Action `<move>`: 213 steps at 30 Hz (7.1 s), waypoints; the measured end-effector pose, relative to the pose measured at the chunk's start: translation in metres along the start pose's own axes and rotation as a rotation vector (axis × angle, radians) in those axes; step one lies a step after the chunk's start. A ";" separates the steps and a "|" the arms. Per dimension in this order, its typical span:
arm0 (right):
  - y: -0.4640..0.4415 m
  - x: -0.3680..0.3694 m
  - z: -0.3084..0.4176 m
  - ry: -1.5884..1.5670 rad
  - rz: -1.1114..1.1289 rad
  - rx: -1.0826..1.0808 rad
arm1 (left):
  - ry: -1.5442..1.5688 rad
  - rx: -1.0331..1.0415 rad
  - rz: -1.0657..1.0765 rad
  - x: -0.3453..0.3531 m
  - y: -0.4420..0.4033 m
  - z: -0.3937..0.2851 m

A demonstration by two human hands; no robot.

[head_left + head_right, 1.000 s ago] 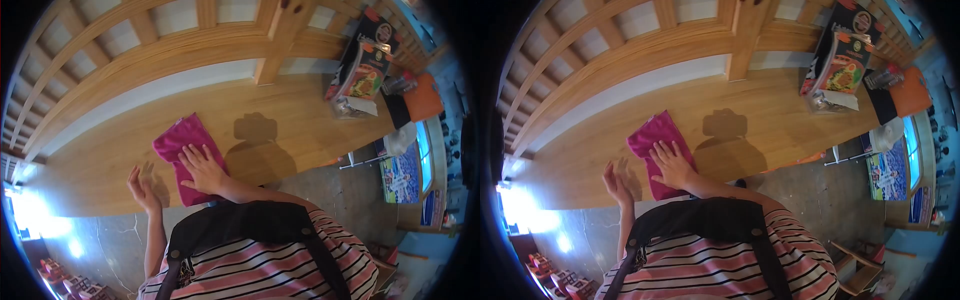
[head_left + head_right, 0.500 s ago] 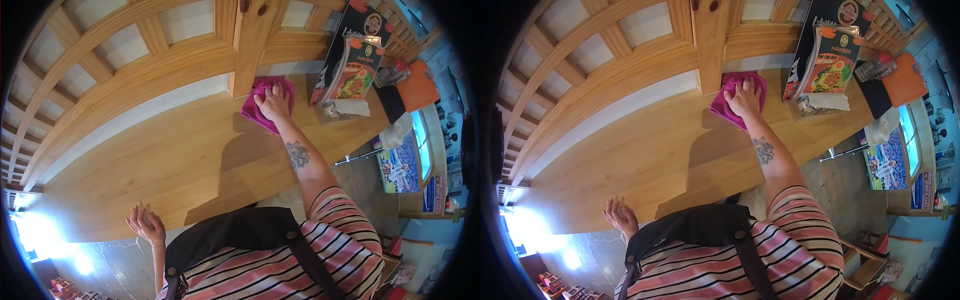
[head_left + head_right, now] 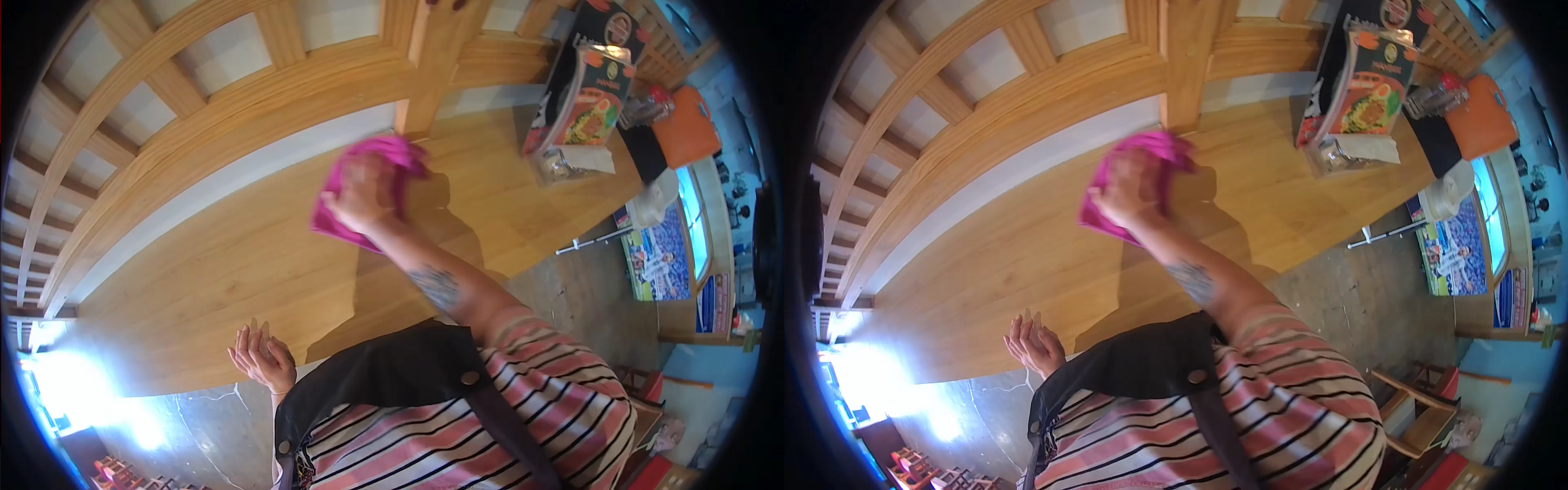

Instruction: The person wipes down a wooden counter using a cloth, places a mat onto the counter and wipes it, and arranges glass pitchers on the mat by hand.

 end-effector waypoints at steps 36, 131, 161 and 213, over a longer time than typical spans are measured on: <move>0.189 -0.128 -0.166 0.220 -0.200 0.132 | 0.836 -0.010 0.320 0.046 -0.052 -0.078; -0.080 -0.230 -0.560 0.010 -0.093 -0.172 | 1.215 -0.793 0.070 0.172 -0.128 -0.347; 0.009 -0.306 -0.688 0.244 -0.125 0.734 | 0.185 -0.036 0.055 0.119 0.041 -0.430; 0.106 -0.312 -0.682 0.188 -0.069 -0.054 | 0.825 0.589 0.351 0.170 -0.053 -0.795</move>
Point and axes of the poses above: each hand's wrist, its own y-axis away from the middle knuckle, its own x-axis out of the palm, z = x × y, the point moved 5 cm from there along -y, towards the middle knuckle, and after that the axes turned 1 degree about -z, right-handed, at the moved point
